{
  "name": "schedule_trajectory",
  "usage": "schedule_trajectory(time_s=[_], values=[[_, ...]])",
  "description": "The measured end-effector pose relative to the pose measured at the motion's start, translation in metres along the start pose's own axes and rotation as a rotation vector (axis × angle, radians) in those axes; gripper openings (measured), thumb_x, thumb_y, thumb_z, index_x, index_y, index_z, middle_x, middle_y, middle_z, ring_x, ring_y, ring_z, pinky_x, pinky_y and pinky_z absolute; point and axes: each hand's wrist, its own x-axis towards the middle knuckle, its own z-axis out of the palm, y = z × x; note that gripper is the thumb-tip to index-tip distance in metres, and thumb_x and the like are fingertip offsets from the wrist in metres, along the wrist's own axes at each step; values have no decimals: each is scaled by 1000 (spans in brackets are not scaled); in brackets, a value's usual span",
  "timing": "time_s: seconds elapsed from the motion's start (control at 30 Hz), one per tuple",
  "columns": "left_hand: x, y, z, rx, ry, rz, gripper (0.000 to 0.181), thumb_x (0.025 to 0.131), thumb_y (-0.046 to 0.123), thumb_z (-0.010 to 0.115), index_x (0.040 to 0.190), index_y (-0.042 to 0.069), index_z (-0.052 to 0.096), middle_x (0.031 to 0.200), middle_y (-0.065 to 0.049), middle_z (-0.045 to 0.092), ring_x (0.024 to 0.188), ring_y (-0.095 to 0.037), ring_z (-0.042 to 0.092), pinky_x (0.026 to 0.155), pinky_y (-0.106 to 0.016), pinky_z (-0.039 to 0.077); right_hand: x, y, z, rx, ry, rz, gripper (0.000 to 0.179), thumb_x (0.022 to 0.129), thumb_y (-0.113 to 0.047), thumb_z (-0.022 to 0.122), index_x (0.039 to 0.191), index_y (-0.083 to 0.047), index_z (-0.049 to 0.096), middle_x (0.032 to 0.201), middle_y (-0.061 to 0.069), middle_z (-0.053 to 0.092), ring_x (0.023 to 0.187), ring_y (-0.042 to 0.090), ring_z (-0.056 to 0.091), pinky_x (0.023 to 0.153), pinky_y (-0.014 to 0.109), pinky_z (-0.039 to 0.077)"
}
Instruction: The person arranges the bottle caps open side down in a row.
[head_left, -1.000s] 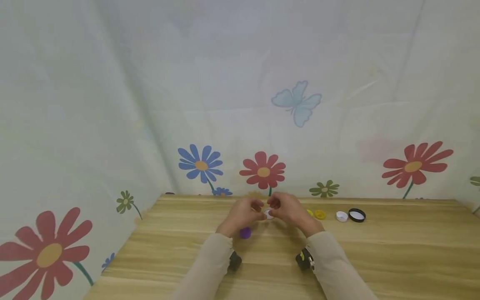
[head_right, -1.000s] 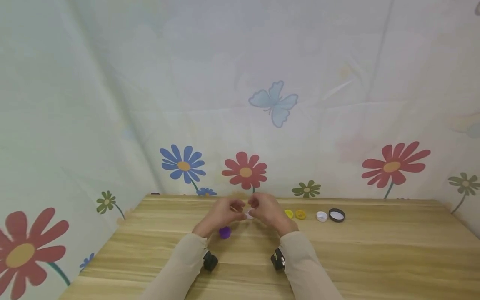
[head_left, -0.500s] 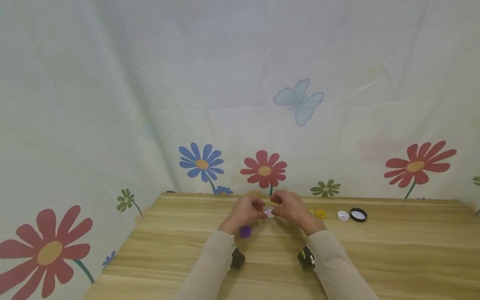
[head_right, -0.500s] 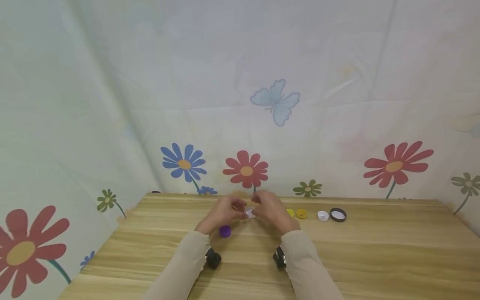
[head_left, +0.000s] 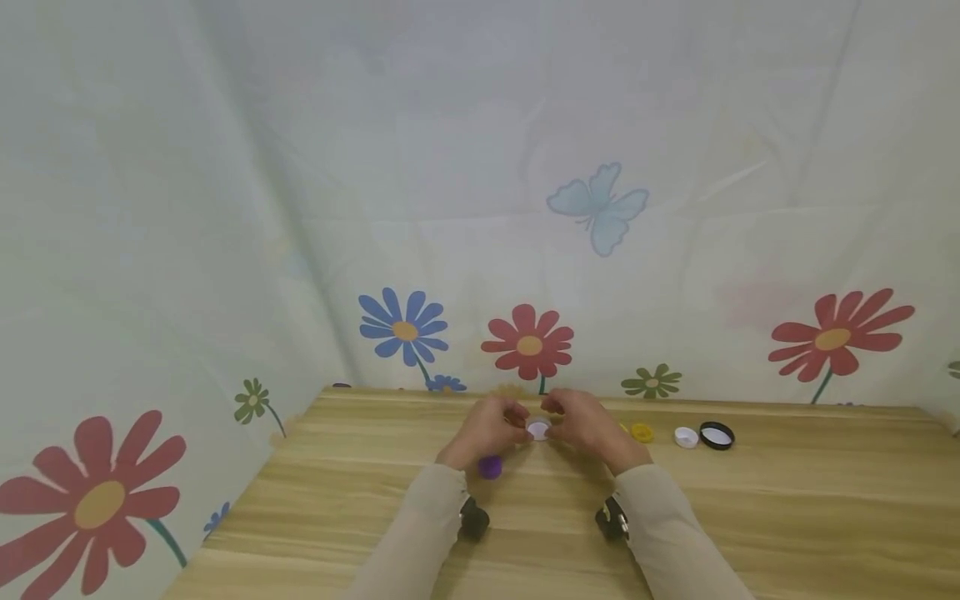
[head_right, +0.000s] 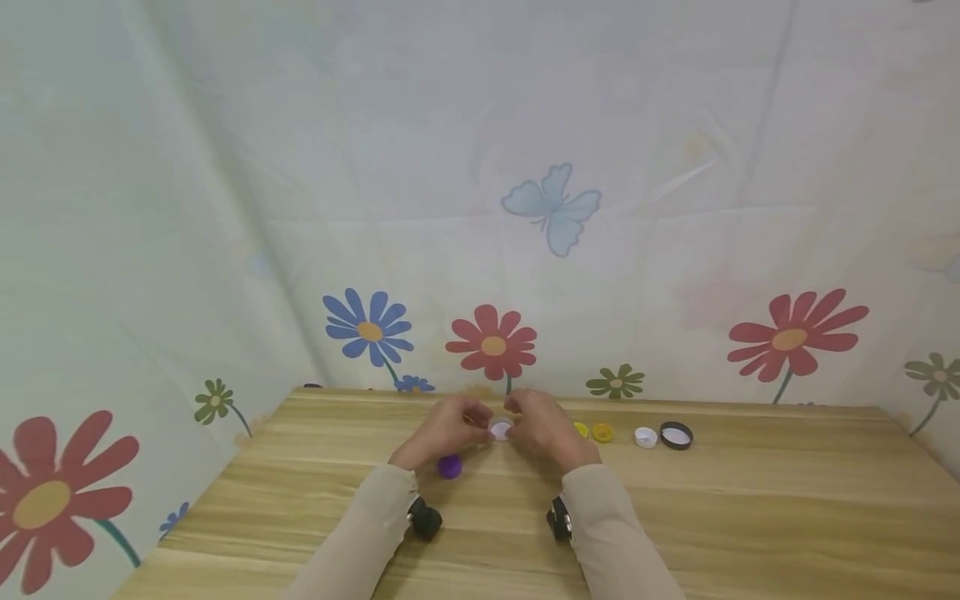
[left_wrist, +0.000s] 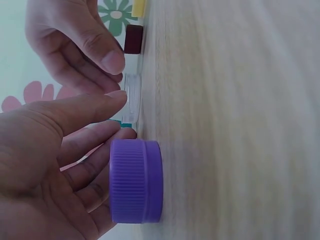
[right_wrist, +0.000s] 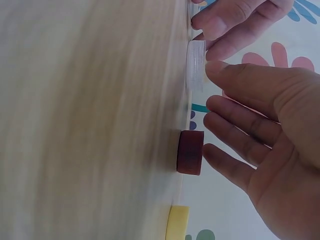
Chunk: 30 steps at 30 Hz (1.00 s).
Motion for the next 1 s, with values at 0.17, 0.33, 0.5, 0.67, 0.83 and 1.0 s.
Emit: schedule_trajectory(time_s=[0.17, 0.33, 0.5, 0.67, 0.83, 1.0], values=[[1, -2, 0, 9, -3, -6, 27, 85, 6, 87, 109, -2, 78, 97, -10, 77, 85, -17, 68, 81, -32, 57, 2, 0, 2, -12, -14, 12, 32, 89, 0, 82, 119, 2, 72, 121, 19, 73, 119, 39, 67, 105, 52, 52], [1, -2, 0, 0, -9, -14, 26, 86, 6, 87, 110, -1, 78, 97, -7, 76, 86, -17, 68, 82, -33, 57, 3, 1, 3, -38, -14, 1, 29, 88, -1, 83, 115, 1, 73, 114, 16, 74, 112, 36, 68, 102, 51, 54], [0, -1, 0, -21, -14, -26, 26, 87, 5, 85, 111, -1, 78, 98, -5, 76, 89, -17, 67, 86, -35, 57, 3, 4, 4, -75, 0, -50, 25, 85, 1, 85, 108, 0, 73, 97, 10, 72, 90, 25, 64, 92, 46, 56], [-1, 1, 0, -32, -17, -48, 26, 89, 5, 85, 113, 0, 78, 100, -6, 76, 90, -17, 67, 87, -37, 57, 4, 4, 5, -65, -11, -53, 20, 86, 1, 84, 103, -2, 73, 92, 6, 70, 85, 21, 61, 88, 44, 56], [-2, 4, -1, -20, -23, -49, 26, 89, 4, 84, 113, 0, 78, 101, -7, 76, 90, -17, 67, 88, -36, 57, 4, 3, 6, -55, -23, -38, 19, 88, 0, 84, 104, -3, 73, 95, 7, 71, 88, 22, 63, 91, 45, 57], [-2, 4, -1, -8, -27, -34, 26, 88, 4, 84, 113, 0, 78, 100, -6, 76, 90, -17, 67, 88, -36, 57, 3, 3, 7, -56, -22, -31, 19, 88, 0, 84, 104, -4, 74, 96, 7, 72, 89, 22, 64, 92, 45, 57]])
